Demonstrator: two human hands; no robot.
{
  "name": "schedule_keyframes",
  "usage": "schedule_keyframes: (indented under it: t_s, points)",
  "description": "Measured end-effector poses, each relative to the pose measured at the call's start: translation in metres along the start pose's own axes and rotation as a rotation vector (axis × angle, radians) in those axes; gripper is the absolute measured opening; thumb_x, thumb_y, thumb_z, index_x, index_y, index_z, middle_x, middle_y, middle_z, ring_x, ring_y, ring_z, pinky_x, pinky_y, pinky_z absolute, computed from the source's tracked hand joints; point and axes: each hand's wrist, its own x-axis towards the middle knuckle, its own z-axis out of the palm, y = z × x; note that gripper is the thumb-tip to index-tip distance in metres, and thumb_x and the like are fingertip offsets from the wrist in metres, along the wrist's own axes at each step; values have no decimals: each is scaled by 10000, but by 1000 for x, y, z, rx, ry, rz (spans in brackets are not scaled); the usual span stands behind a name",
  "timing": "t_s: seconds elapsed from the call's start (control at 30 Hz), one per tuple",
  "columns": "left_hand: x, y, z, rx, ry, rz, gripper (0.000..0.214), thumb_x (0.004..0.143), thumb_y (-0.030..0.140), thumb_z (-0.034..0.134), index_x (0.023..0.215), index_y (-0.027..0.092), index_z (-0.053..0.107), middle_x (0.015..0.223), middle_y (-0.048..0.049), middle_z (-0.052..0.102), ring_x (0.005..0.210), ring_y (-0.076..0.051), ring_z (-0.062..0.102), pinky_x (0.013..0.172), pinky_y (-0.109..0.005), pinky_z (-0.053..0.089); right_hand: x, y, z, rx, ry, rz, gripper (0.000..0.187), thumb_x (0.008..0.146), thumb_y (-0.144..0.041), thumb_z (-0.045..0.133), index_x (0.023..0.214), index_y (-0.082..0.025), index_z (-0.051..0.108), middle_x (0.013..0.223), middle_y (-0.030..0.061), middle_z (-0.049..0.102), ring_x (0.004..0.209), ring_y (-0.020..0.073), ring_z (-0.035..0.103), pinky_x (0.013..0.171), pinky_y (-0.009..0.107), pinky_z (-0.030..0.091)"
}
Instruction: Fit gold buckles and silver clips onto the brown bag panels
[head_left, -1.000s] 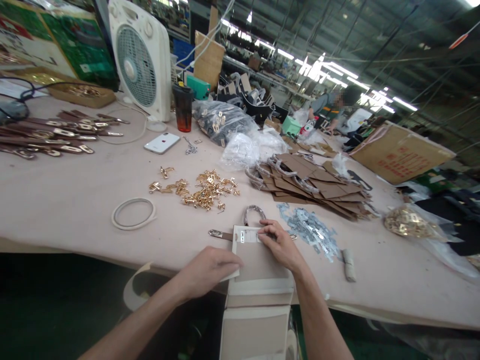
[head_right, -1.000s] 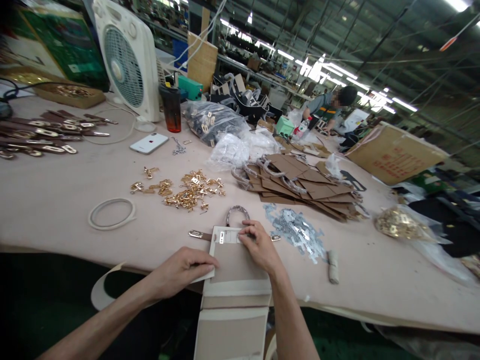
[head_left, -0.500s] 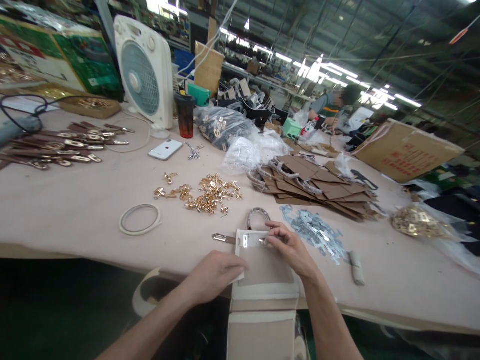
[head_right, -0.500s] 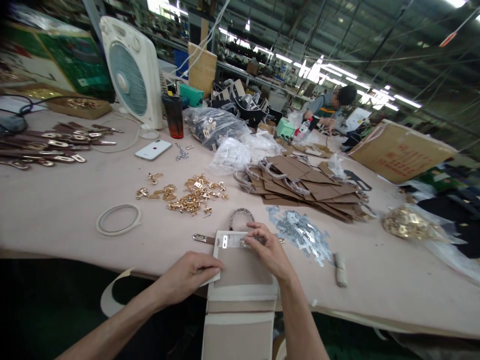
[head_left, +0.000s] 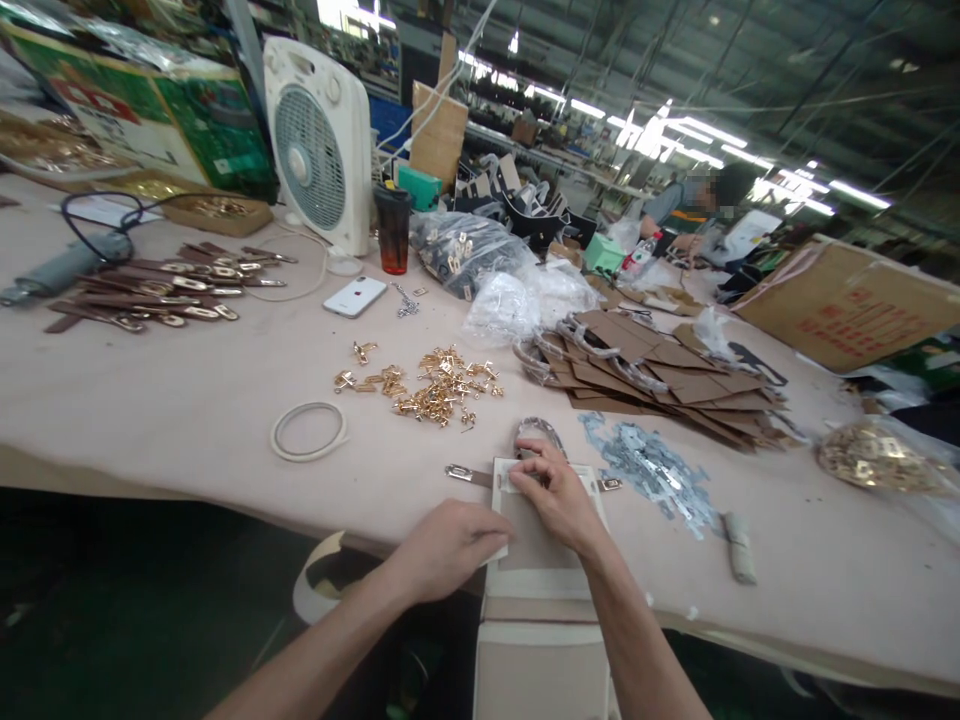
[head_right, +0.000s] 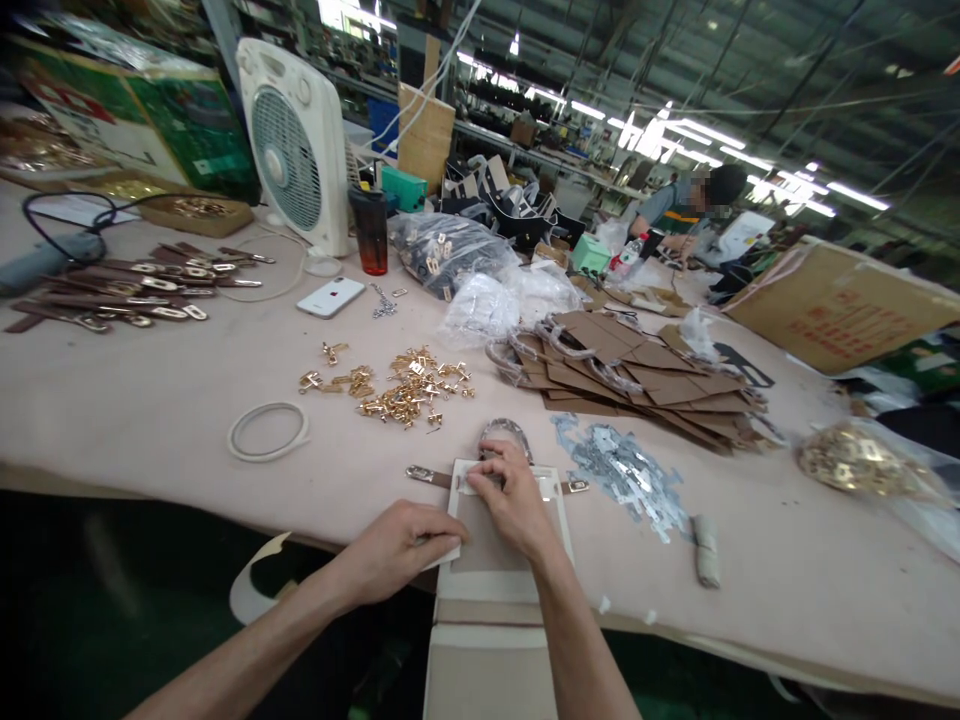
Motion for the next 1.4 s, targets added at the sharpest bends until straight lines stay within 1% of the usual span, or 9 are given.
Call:
schedule_keyframes:
  t_s: [0.23, 0.37, 0.57, 0.67, 0.77, 0.9, 0.97, 1.1, 1.4]
  points:
    - [0, -2, 1, 25, 10, -1, 299, 992, 321, 542, 943, 193, 808, 785, 2, 729, 737, -156, 616, 699, -227, 405, -2, 8, 9, -99, 91, -54, 133, 941, -360, 690, 987, -252, 752, 1367, 94, 640, 1319, 278, 559, 1173, 492, 391]
    - [0, -2, 1, 11, 6, 12, 307, 999, 330, 544, 901, 187, 798, 770, 3, 720, 724, -154, 605, 702, -224, 411, -3, 9, 10, -201, 105, -92, 476, 897, -374, 751, 1341, -254, 628, 1373, 118, 645, 1312, 298, 561, 1164, 512, 413]
    - [-2, -5, 1, -92, 30, 17, 352, 995, 328, 543, 1227, 216, 783, 1065, -44, 794, 930, -209, 673, 890, -275, 481, 5, 16, 21, -286, 168, -95, 175, 954, -388, 677, 1051, -269, 761, 1206, 96, 709, 1145, 290, 636, 1078, 491, 472]
    - [-5, -5, -1, -122, 31, -38, 489, 958, 308, 571, 1435, 229, 648, 1092, -35, 772, 964, -208, 646, 949, -309, 486, 8, 15, 28, -265, 223, -80, 168, 978, -375, 638, 978, -277, 774, 1102, 93, 730, 1081, 289, 646, 1041, 491, 484]
    - [-8, -6, -5, -174, 21, -98, 758, 912, 256, 593, 1630, 236, 352, 969, 12, 727, 861, -157, 614, 888, -279, 483, 5, 7, 26, -200, 259, -99, 176, 983, -370, 627, 1026, -269, 765, 1082, 89, 743, 1085, 285, 654, 1035, 480, 494]
    - [-12, -8, -10, -282, -32, -93, 1041, 784, 148, 656, 1681, 202, 130, 1001, -4, 723, 875, -158, 637, 857, -266, 483, -15, -12, 13, -101, 379, -130, 223, 992, -369, 615, 1147, -260, 732, 1179, 89, 735, 1148, 271, 661, 1068, 471, 501]
    - [-14, -7, -11, -291, -54, -75, 1065, 755, 127, 659, 1679, 193, 132, 1038, -24, 732, 905, -174, 658, 858, -276, 495, -31, -23, 7, -85, 305, -154, 218, 996, -356, 614, 1166, -277, 726, 1175, 81, 739, 1112, 262, 681, 1026, 451, 534]
    - [-17, -4, -10, -258, -57, 21, 1036, 759, 114, 651, 1672, 199, 172, 1117, -47, 754, 973, -203, 689, 914, -311, 510, -62, -43, 11, -144, -15, -248, 262, 999, -333, 622, 1240, -324, 723, 1187, 75, 746, 1104, 264, 700, 985, 440, 576]
    - [-25, 11, -10, -131, 29, 32, 948, 778, 168, 679, 1642, 195, 291, 1126, -41, 774, 996, -224, 710, 943, -316, 521, -81, -58, 28, -362, -27, -260, 293, 1048, -327, 547, 1286, -359, 716, 1051, 83, 735, 968, 249, 705, 851, 383, 593]
